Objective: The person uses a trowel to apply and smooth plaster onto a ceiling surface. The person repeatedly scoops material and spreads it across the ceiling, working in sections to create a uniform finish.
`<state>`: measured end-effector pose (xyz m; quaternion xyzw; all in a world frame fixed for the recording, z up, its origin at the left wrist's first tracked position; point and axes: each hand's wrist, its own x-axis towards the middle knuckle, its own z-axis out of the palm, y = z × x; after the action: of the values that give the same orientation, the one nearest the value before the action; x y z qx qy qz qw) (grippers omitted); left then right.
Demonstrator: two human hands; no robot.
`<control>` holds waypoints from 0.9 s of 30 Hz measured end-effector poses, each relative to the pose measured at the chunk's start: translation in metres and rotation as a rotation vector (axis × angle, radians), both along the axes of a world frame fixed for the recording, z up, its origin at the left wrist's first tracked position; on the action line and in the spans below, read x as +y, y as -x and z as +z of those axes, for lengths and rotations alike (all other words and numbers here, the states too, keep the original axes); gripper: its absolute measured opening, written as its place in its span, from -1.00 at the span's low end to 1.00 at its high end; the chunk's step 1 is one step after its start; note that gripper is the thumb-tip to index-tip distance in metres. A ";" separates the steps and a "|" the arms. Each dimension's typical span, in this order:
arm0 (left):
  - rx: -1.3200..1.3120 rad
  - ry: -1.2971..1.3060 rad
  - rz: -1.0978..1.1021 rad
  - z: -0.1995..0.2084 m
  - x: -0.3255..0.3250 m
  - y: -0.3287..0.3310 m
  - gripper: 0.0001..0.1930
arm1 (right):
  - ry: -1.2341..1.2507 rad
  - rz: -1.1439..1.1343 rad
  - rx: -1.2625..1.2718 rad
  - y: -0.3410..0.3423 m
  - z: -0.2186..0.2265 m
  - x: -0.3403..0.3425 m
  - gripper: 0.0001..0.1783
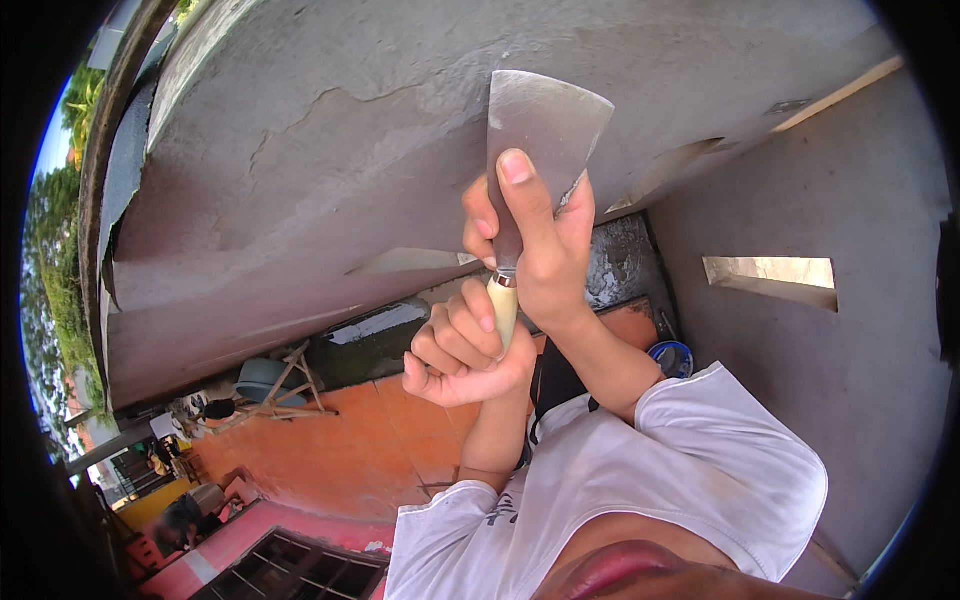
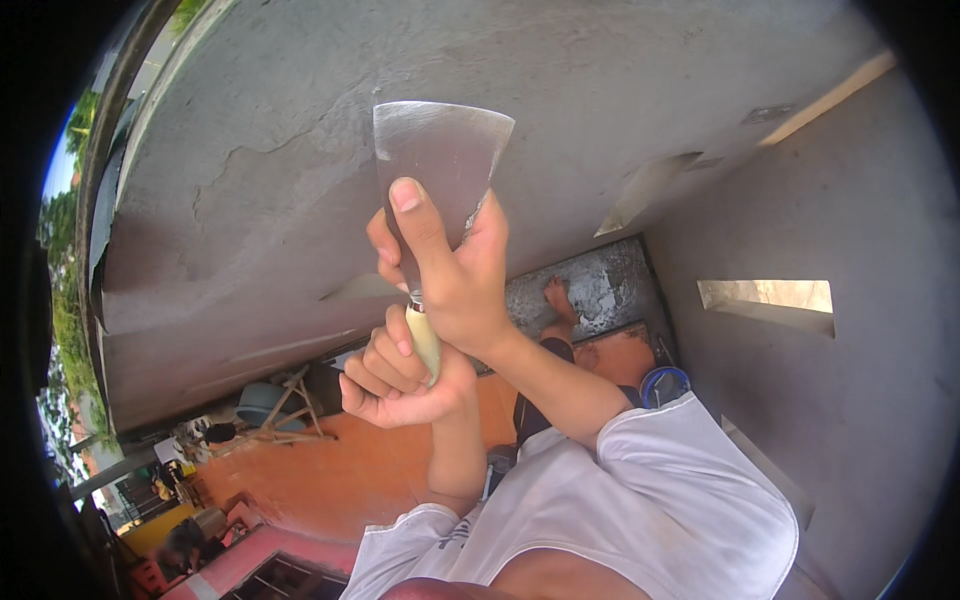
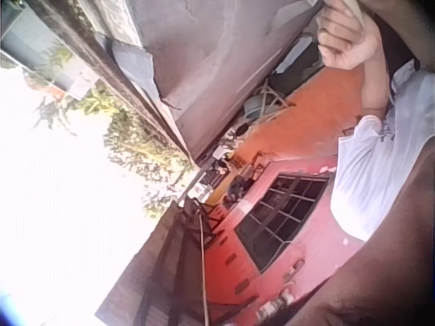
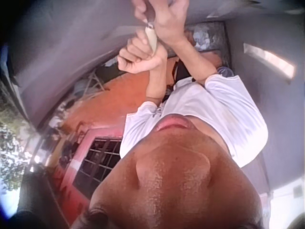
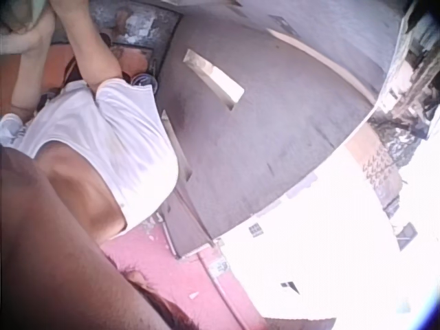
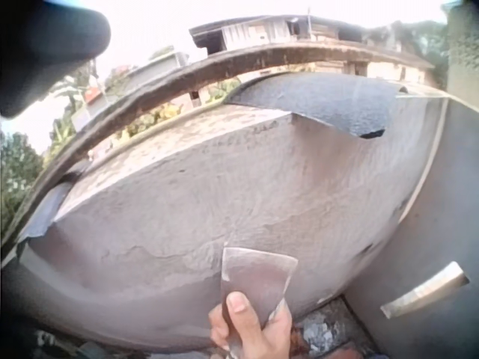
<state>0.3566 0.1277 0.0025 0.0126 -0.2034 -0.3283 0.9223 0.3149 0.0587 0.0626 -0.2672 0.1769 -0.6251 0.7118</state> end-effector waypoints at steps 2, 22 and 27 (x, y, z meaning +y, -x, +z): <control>0.012 -0.005 -0.017 0.004 -0.002 0.002 -0.50 | 0.045 -0.014 -0.002 0.003 0.000 -0.004 -0.75; -0.079 0.038 -0.040 0.023 -0.024 0.002 -0.52 | 0.121 -0.060 -0.024 0.012 0.020 -0.021 -0.75; -0.034 -0.010 0.015 0.016 -0.011 0.014 -0.52 | 0.069 -0.033 0.010 0.013 0.020 -0.013 -0.74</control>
<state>0.3431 0.1166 0.0184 0.0242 -0.2175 -0.3220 0.9211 0.3020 0.0455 0.0826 -0.2919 0.1630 -0.6410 0.6909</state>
